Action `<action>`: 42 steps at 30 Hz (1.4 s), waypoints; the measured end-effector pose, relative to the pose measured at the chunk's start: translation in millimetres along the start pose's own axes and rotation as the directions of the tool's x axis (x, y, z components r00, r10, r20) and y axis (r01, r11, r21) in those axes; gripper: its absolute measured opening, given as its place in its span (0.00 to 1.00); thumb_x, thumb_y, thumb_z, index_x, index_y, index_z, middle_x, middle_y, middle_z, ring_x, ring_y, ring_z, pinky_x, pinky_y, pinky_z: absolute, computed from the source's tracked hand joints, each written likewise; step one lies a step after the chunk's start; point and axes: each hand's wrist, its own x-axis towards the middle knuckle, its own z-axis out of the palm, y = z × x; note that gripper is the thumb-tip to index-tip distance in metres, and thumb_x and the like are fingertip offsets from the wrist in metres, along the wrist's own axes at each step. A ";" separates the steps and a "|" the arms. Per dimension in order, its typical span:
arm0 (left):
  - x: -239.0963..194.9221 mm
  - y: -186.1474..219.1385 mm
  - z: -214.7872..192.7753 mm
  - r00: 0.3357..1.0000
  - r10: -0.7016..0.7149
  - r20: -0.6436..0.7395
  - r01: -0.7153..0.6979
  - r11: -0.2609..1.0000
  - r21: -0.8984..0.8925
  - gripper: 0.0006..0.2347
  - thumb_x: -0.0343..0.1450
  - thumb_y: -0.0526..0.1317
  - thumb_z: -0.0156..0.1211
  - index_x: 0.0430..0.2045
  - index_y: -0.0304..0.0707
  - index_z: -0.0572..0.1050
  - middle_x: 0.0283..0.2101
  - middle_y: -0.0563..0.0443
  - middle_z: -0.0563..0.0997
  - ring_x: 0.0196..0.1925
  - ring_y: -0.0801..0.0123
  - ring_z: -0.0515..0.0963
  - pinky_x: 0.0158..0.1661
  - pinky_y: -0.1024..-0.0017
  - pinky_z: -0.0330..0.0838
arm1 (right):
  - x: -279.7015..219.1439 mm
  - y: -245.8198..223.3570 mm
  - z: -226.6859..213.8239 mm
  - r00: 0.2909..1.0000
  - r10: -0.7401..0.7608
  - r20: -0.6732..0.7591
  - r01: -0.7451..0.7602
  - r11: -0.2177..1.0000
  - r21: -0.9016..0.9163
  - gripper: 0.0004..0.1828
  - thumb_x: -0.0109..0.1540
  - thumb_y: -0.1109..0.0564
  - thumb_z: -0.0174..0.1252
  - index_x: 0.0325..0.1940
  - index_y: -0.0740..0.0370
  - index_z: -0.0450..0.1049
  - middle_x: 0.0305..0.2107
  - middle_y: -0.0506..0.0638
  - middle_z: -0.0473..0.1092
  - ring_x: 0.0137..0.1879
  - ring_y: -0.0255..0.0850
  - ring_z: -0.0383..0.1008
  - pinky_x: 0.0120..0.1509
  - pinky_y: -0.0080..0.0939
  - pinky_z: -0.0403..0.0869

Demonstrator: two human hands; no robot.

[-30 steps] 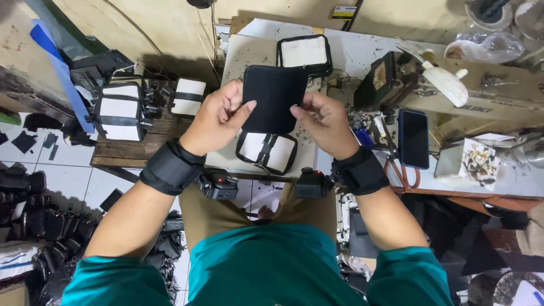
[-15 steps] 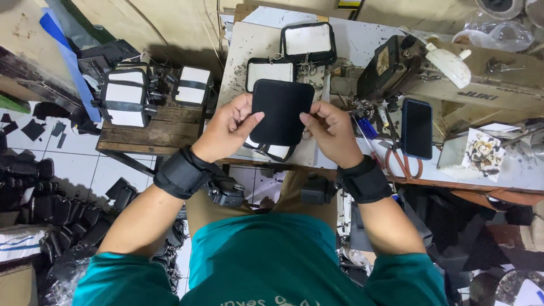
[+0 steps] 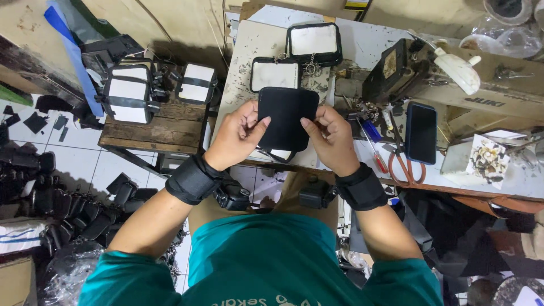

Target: The person works on small zippered pouches at a workbench. They open and close the zippers, brush debris from the pouches, hammer the zipper ends, and use scissors to trim the zipper tape before setting the finished pouch aside.

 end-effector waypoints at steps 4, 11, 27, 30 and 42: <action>-3.3 -17.2 -9.7 1.000 -0.009 -0.021 0.010 1.000 0.027 0.07 0.75 0.29 0.58 0.46 0.32 0.77 0.31 0.40 0.85 0.30 0.81 0.75 0.30 0.78 0.75 | -6.7 -1.7 6.8 0.999 0.032 -0.009 -0.033 0.999 -0.011 0.03 0.69 0.62 0.62 0.43 0.64 0.75 0.23 0.48 0.73 0.32 0.30 0.68 0.40 0.33 0.76; -4.9 -7.5 -3.8 0.997 -0.045 -0.070 0.039 0.996 -0.076 0.06 0.76 0.31 0.58 0.44 0.32 0.79 0.31 0.44 0.86 0.34 0.81 0.78 0.34 0.79 0.79 | -15.3 -52.6 17.3 0.989 -0.131 -0.075 0.113 0.972 -0.208 0.13 0.69 0.60 0.62 0.55 0.70 0.70 0.40 0.62 0.73 0.48 0.49 0.72 0.52 0.50 0.75; -14.2 68.7 22.1 0.986 0.139 -0.091 -0.128 0.985 0.119 0.05 0.70 0.27 0.65 0.35 0.34 0.81 0.18 0.49 0.79 0.29 0.81 0.67 0.27 0.73 0.75 | 18.9 -117.2 27.9 0.639 -0.768 0.034 0.569 0.443 -0.693 0.05 0.70 0.63 0.59 0.47 0.61 0.80 0.35 0.51 0.70 0.33 0.46 0.69 0.38 0.45 0.74; -11.3 69.2 24.9 0.983 0.184 -0.023 -0.171 0.945 0.278 0.09 0.72 0.30 0.66 0.23 0.31 0.71 0.12 0.45 0.66 0.17 0.74 0.68 0.18 0.78 0.58 | 8.8 -83.4 25.0 0.625 -0.778 0.065 0.498 0.333 -0.800 0.04 0.66 0.60 0.62 0.41 0.56 0.83 0.35 0.51 0.71 0.33 0.47 0.71 0.38 0.46 0.73; -14.1 49.9 25.9 0.984 0.164 -0.069 -0.136 0.943 0.302 0.04 0.74 0.25 0.61 0.38 0.30 0.80 0.24 0.38 0.82 0.35 0.74 0.78 0.32 0.70 0.76 | -47.2 4.2 -73.4 0.946 -0.252 -0.202 0.042 0.717 -0.696 0.07 0.70 0.57 0.61 0.49 0.62 0.75 0.37 0.58 0.73 0.44 0.60 0.77 0.50 0.56 0.74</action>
